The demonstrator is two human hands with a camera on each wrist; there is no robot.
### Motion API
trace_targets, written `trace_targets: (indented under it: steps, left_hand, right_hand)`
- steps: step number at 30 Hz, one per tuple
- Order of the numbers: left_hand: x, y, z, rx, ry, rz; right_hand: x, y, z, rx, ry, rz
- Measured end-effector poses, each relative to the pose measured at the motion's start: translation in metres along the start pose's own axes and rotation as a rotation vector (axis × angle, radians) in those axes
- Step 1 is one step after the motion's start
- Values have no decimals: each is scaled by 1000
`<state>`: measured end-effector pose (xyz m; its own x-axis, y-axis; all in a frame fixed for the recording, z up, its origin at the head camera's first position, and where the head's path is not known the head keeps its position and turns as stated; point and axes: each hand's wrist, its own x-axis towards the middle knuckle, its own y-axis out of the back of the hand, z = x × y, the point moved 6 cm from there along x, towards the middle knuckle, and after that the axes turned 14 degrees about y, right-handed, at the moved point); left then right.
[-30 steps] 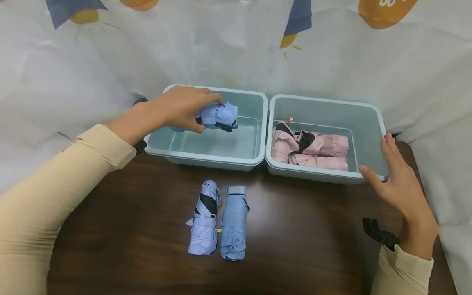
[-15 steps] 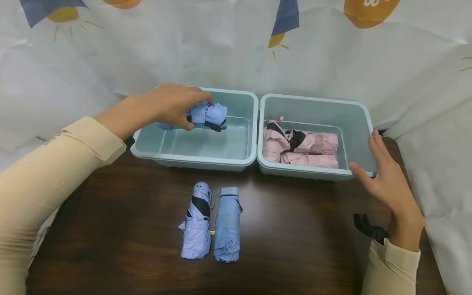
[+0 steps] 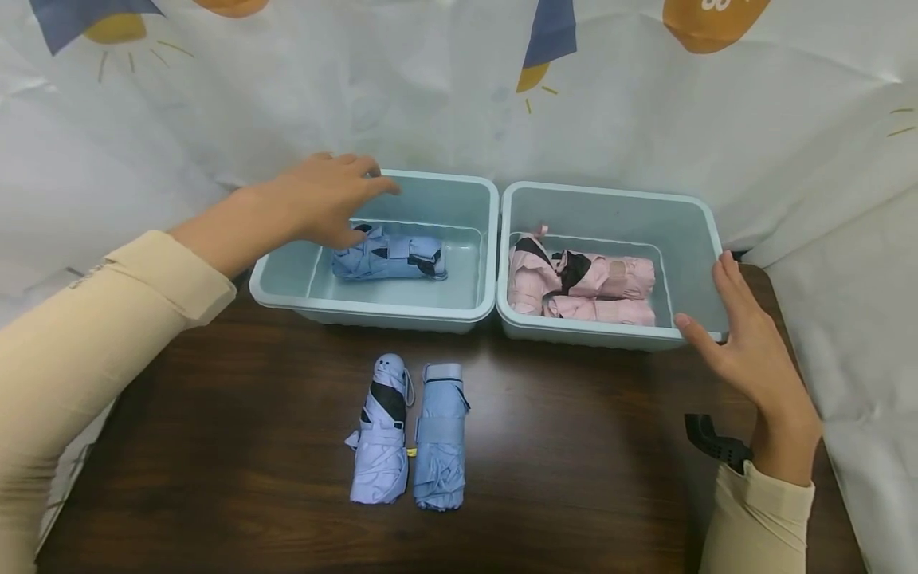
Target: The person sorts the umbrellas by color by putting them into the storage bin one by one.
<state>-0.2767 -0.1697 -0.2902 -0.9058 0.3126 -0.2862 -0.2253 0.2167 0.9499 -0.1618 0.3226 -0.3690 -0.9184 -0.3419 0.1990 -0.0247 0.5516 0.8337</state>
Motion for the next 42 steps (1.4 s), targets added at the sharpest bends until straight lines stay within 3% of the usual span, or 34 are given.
trace_targets:
  steps: [7, 12, 15, 19, 25, 34, 38, 42]
  left_hand:
    - [-13, 4, -3, -12, -4, 70]
    - [-29, 10, 1, -69, -5, 131]
    - [-41, 14, 4, -110, -18, 193]
    - [-60, 17, 9, -144, -54, 321]
    - [-92, 14, 19, -180, -55, 460]
    - [-140, -15, 37, -227, -114, 610]
    - [-158, -36, 46, -251, -91, 625]
    - [-164, -62, 55, -248, -44, 602]
  right_hand:
    - [-3, -1, 1, 2, -9, -6]
    - [-6, -1, 2, 2, -18, -6]
    - [-6, -1, 2, 0, -16, -3]
    - [-6, 0, 1, 6, -11, 0]
    - [-9, -2, 1, 23, -16, 0]
    - [-10, -5, -1, 40, -7, 26]
    - [-10, -7, -2, 38, -6, 24]
    - [-9, -5, -1, 24, -5, 26]
